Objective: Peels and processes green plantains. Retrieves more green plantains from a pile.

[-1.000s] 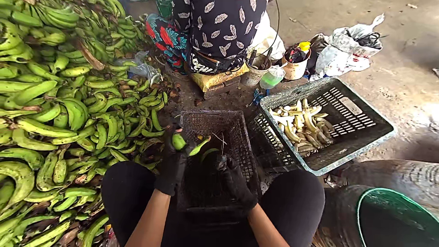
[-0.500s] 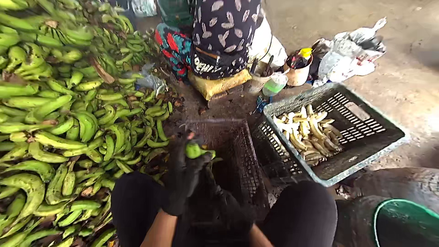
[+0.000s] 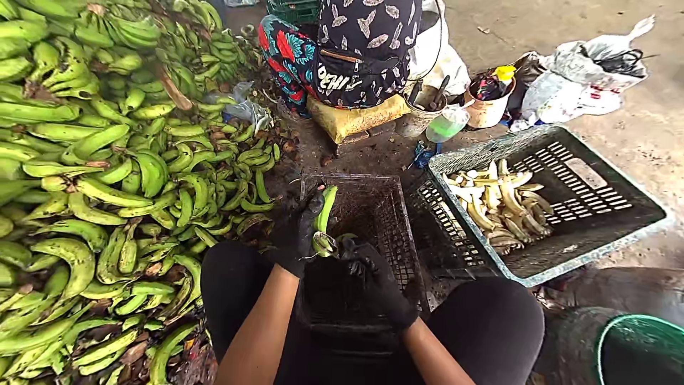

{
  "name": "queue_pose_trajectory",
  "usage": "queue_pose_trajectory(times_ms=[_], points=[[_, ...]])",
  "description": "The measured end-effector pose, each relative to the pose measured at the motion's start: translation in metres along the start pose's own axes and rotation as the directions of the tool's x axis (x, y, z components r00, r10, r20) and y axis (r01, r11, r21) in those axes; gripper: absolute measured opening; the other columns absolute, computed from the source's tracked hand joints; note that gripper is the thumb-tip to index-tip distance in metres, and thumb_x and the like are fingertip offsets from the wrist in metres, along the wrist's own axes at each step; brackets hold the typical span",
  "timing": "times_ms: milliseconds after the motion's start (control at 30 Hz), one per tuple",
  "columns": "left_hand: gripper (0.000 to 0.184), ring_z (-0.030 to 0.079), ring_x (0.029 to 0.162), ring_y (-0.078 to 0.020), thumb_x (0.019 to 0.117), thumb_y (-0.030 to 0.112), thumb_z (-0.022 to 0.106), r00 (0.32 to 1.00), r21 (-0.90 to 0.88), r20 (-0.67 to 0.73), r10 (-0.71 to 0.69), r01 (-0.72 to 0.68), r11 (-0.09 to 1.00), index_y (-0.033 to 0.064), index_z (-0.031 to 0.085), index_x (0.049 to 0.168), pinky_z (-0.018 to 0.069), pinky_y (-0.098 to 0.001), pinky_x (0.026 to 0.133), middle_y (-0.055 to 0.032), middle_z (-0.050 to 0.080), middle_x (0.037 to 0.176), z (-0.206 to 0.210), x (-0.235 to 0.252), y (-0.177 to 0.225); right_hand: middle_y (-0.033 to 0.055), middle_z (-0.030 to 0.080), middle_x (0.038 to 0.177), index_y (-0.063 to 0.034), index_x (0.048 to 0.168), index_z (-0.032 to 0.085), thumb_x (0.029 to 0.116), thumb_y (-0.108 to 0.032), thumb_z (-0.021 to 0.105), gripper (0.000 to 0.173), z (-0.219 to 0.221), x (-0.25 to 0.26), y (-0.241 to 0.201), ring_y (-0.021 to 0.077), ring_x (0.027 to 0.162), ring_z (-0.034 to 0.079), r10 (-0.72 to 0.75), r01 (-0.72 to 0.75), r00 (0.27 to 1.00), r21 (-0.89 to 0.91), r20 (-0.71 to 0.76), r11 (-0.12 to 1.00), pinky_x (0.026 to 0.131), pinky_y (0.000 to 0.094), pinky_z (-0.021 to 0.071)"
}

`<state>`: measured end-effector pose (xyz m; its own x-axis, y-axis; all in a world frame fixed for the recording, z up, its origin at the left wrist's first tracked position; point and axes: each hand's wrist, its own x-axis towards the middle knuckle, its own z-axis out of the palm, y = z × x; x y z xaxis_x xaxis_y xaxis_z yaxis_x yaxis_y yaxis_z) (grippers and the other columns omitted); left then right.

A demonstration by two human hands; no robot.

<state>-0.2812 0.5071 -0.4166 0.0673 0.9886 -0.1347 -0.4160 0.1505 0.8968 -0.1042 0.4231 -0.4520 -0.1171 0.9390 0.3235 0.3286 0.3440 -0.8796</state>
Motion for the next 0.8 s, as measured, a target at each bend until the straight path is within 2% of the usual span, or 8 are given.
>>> queue_pose_trajectory(times_ms=[100, 233, 300, 400, 500, 567, 700, 800], points=[[0.032, 0.065, 0.076, -0.0114, 0.1107, 0.02, 0.038, 0.985, 0.05, -0.062, -0.162, 0.165, 0.985, -0.0003, 0.058, 0.125, 0.0568, -0.0259, 0.069, -0.0076, 0.067, 0.092, 0.014, -0.009, -0.004, 0.0252, 0.07, 0.115, 0.0024, 0.115, 0.073, 0.0973, -0.018, 0.057, 0.032, -0.008, 0.041, 0.007, 0.0427, 0.106, 0.068, 0.1, -0.134, 0.989, -0.365, -0.11, 0.921, 0.091, 0.0611, 0.0521], [0.038, 0.067, 0.081, -0.0145, 0.1112, 0.025, 0.037, 0.981, 0.148, -0.143, -0.132, 0.153, 0.977, 0.001, 0.055, 0.134, 0.0586, -0.0302, 0.072, -0.0107, 0.068, 0.099, 0.01, -0.01, -0.003, 0.0166, 0.067, 0.124, -0.004, 0.142, 0.057, 0.1051, -0.022, 0.048, 0.042, -0.023, 0.067, 0.031, 0.0254, 0.111, 0.067, 0.252, -0.281, 0.951, -0.161, -0.181, 0.946, 0.099, 0.045, 0.0535], [0.04, 0.065, 0.076, -0.0138, 0.1116, 0.031, 0.035, 0.981, 0.085, -0.179, -0.078, 0.095, 0.992, 0.0031, 0.055, 0.133, 0.058, -0.0304, 0.069, -0.0091, 0.067, 0.094, 0.002, 0.001, -0.005, 0.0123, 0.07, 0.117, -0.001, 0.133, 0.062, 0.1031, -0.025, 0.054, 0.039, -0.01, 0.037, 0.015, 0.0178, 0.105, 0.068, 0.266, -0.265, 0.963, 0.017, -0.044, 0.964, 0.095, 0.0387, 0.0564], [0.037, 0.068, 0.076, -0.0136, 0.1094, 0.034, 0.039, 0.994, -0.128, 0.015, -0.107, 0.108, 0.986, 0.0067, 0.053, 0.131, 0.0602, -0.0291, 0.067, -0.0073, 0.068, 0.092, -0.003, 0.007, -0.009, 0.0176, 0.071, 0.115, -0.0007, 0.119, 0.072, 0.1002, -0.027, 0.056, 0.036, 0.013, 0.007, -0.001, 0.0308, 0.107, 0.068, 0.144, -0.146, 0.989, -0.173, -0.022, 0.974, 0.094, 0.0517, 0.0541], [0.034, 0.065, 0.08, -0.0111, 0.1113, 0.023, 0.035, 0.984, 0.052, -0.001, -0.18, 0.18, 0.982, 0.0017, 0.057, 0.127, 0.0573, -0.0268, 0.072, -0.0071, 0.066, 0.094, 0.004, -0.005, -0.014, 0.0267, 0.067, 0.121, -0.0085, 0.127, 0.072, 0.0973, -0.018, 0.058, 0.034, -0.003, 0.056, 0.008, 0.0486, 0.114, 0.062, 0.178, -0.223, 0.974, -0.477, -0.138, 0.85, 0.098, 0.0672, 0.0451], [0.036, 0.065, 0.083, -0.0125, 0.1106, 0.024, 0.039, 0.978, 0.215, -0.061, -0.198, 0.207, 0.954, 0.0005, 0.056, 0.131, 0.0573, -0.0286, 0.075, -0.01, 0.066, 0.099, 0.011, -0.016, -0.013, 0.0263, 0.066, 0.124, -0.0103, 0.135, 0.066, 0.1015, -0.019, 0.056, 0.036, -0.019, 0.082, 0.022, 0.0474, 0.113, 0.062, 0.297, -0.374, 0.926, -0.475, -0.232, 0.797, 0.094, 0.0673, 0.0462], [0.046, 0.058, 0.113, -0.0141, 0.1105, 0.027, 0.037, 0.971, 0.35, -0.231, 0.065, 0.02, 0.936, 0.0007, 0.043, 0.148, 0.049, -0.0317, 0.099, -0.0163, 0.058, 0.131, 0.008, 0.003, -0.015, 0.0184, 0.07, 0.118, -0.0026, 0.132, 0.064, 0.1035, -0.03, 0.049, 0.043, 0.006, 0.028, 0.016, 0.0329, 0.107, 0.069, 0.222, -0.264, 0.96, -0.293, -0.171, 0.919, 0.091, 0.0551, 0.0552], [0.045, 0.061, 0.105, -0.0099, 0.111, 0.026, 0.034, 0.961, 0.274, -0.247, 0.127, -0.056, 0.96, 0.0, 0.041, 0.147, 0.0529, -0.0273, 0.091, -0.0129, 0.06, 0.123, 0.012, 0.013, -0.022, 0.0225, 0.071, 0.109, -0.0035, 0.122, 0.072, 0.0969, -0.026, 0.055, 0.038, 0.028, -0.001, 0.006, 0.0422, 0.099, 0.069, 0.124, -0.183, 0.975, -0.349, -0.185, 0.919, 0.085, 0.0618, 0.0532]])
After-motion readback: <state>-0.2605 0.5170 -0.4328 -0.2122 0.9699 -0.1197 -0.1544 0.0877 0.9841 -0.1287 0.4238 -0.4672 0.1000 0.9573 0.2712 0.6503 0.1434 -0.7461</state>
